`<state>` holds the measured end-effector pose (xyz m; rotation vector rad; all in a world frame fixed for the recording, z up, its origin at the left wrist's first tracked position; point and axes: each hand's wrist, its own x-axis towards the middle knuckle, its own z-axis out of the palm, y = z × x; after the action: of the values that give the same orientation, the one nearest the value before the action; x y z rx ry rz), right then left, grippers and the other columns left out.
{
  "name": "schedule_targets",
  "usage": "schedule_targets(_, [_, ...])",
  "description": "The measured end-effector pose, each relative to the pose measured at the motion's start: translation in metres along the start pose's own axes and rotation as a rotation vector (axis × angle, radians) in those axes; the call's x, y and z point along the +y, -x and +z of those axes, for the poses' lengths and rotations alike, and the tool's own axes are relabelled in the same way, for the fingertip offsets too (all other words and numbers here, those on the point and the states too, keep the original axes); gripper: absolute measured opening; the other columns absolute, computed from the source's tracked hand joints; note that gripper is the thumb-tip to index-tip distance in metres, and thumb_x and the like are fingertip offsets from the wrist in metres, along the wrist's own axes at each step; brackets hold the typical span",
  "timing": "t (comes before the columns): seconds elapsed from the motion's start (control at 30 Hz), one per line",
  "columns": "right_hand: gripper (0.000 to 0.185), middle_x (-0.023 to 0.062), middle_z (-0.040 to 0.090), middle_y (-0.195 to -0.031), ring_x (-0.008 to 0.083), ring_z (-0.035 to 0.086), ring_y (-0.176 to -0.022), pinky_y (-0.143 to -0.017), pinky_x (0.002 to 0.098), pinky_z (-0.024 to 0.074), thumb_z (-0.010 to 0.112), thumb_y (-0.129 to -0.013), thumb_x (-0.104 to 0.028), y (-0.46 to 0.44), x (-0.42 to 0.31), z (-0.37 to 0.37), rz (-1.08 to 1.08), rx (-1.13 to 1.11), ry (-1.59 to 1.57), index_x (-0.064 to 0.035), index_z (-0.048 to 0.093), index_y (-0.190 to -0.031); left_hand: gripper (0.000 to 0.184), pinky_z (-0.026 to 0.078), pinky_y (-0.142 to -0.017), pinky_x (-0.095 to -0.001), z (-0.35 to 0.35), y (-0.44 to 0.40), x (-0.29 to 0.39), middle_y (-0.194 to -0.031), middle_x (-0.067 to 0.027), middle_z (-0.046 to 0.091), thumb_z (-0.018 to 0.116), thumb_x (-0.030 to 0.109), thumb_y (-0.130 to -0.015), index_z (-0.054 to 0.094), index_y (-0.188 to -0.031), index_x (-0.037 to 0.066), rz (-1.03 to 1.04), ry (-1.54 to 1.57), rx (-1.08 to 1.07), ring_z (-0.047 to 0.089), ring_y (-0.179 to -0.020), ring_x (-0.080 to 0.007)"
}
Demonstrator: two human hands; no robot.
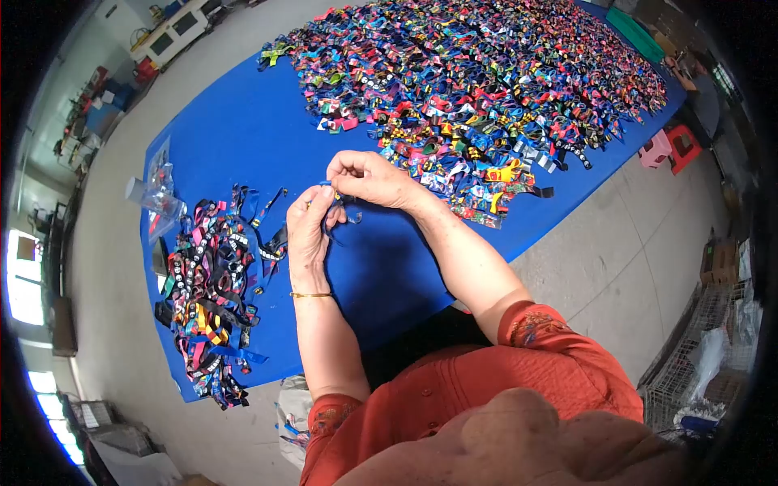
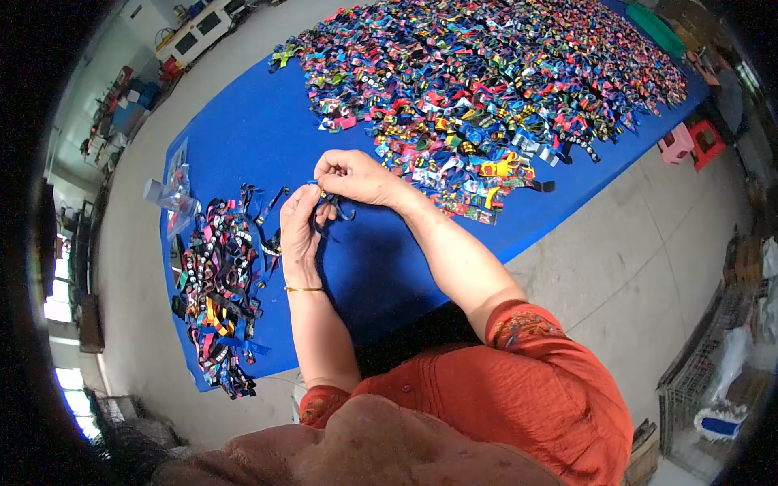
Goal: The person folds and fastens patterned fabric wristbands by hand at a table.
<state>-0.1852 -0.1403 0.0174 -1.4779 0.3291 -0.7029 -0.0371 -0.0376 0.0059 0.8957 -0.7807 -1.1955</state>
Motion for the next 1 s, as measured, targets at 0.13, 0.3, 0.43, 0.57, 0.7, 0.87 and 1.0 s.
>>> schedule_targets(0.13, [0.008, -0.0042, 0.058, -0.083, 0.0041, 0.052, -0.077, -0.068, 0.0235, 0.0446, 0.063, -0.095, -0.015, -0.003, 0.002, 0.001, -0.059, 0.021, 0.146, -0.0068, 0.063, -0.095, 0.017, 0.049, -0.058, -0.0253, 0.002, 0.002, 0.003, -0.072, -0.0023, 0.061, 0.072, 0.017, -0.093, 0.066, -0.09, 0.001, -0.041, -0.031, -0.004, 0.057, -0.059, -0.0104])
schedule_targets(0.3, [0.011, -0.0026, 0.058, -0.08, 0.0058, 0.054, -0.077, -0.07, 0.0253, 0.0468, 0.063, -0.094, -0.015, -0.001, 0.0, 0.009, -0.181, 0.231, 0.437, -0.0037, 0.062, -0.092, 0.015, 0.049, -0.058, -0.0244, 0.002, -0.001, 0.001, -0.078, -0.0054, 0.066, 0.072, 0.014, -0.092, 0.065, -0.09, 0.002, -0.041, -0.009, 0.008, 0.063, -0.063, -0.0125])
schedule_targets(0.43, [0.012, -0.001, 0.06, -0.081, 0.0069, 0.055, -0.077, -0.071, 0.0269, 0.0478, 0.063, -0.094, -0.015, -0.001, 0.004, 0.006, -0.165, 0.196, 0.361, -0.003, 0.063, -0.094, 0.012, 0.051, -0.062, -0.0274, -0.004, -0.001, 0.0, -0.084, -0.0072, 0.068, 0.068, 0.012, -0.094, 0.065, -0.089, 0.001, -0.016, -0.039, 0.006, 0.062, -0.067, -0.0153])
schedule_targets(0.57, [0.014, 0.0018, 0.064, -0.085, 0.0082, 0.058, -0.08, -0.072, 0.0286, 0.0489, 0.063, -0.095, -0.015, 0.002, -0.002, 0.004, -0.074, 0.056, 0.187, -0.0019, 0.063, -0.099, 0.013, 0.052, -0.062, -0.027, -0.008, -0.003, -0.004, -0.087, -0.0081, 0.068, 0.069, 0.011, -0.093, 0.066, -0.095, -0.001, -0.005, 0.017, -0.014, 0.063, -0.067, -0.0158])
schedule_targets(0.7, [0.014, 0.0029, 0.065, -0.087, 0.0088, 0.058, -0.083, -0.072, 0.0293, 0.0494, 0.062, -0.095, -0.014, 0.003, -0.007, 0.002, -0.07, 0.014, 0.194, -0.0016, 0.063, -0.1, 0.017, 0.052, -0.062, -0.026, 0.0, 0.0, 0.004, -0.08, -0.0069, 0.066, 0.074, 0.011, -0.09, 0.061, -0.083, 0.003, -0.051, 0.042, -0.002, 0.062, -0.065, -0.0147])
schedule_targets(0.87, [0.012, 0.0047, 0.063, -0.087, 0.0118, 0.06, -0.081, -0.072, 0.0303, 0.0501, 0.062, -0.094, -0.013, 0.001, 0.0, 0.007, -0.159, 0.115, 0.294, -0.0018, 0.063, -0.097, 0.014, 0.054, -0.065, -0.0281, 0.002, -0.001, 0.001, -0.087, -0.0084, 0.068, 0.07, 0.011, -0.093, 0.064, -0.096, -0.001, -0.033, 0.037, -0.035, 0.064, -0.07, -0.0156])
schedule_targets(1.0, [0.01, 0.0069, 0.061, -0.089, 0.0155, 0.061, -0.079, -0.072, 0.0315, 0.0503, 0.063, -0.091, -0.011, 0.0, -0.001, 0.012, -0.294, 0.245, 0.504, -0.0021, 0.064, -0.096, 0.015, 0.054, -0.068, -0.0298, -0.009, -0.004, -0.003, -0.092, -0.0097, 0.069, 0.069, 0.009, -0.093, 0.065, -0.102, -0.002, -0.016, -0.026, -0.061, 0.064, -0.075, -0.0168])
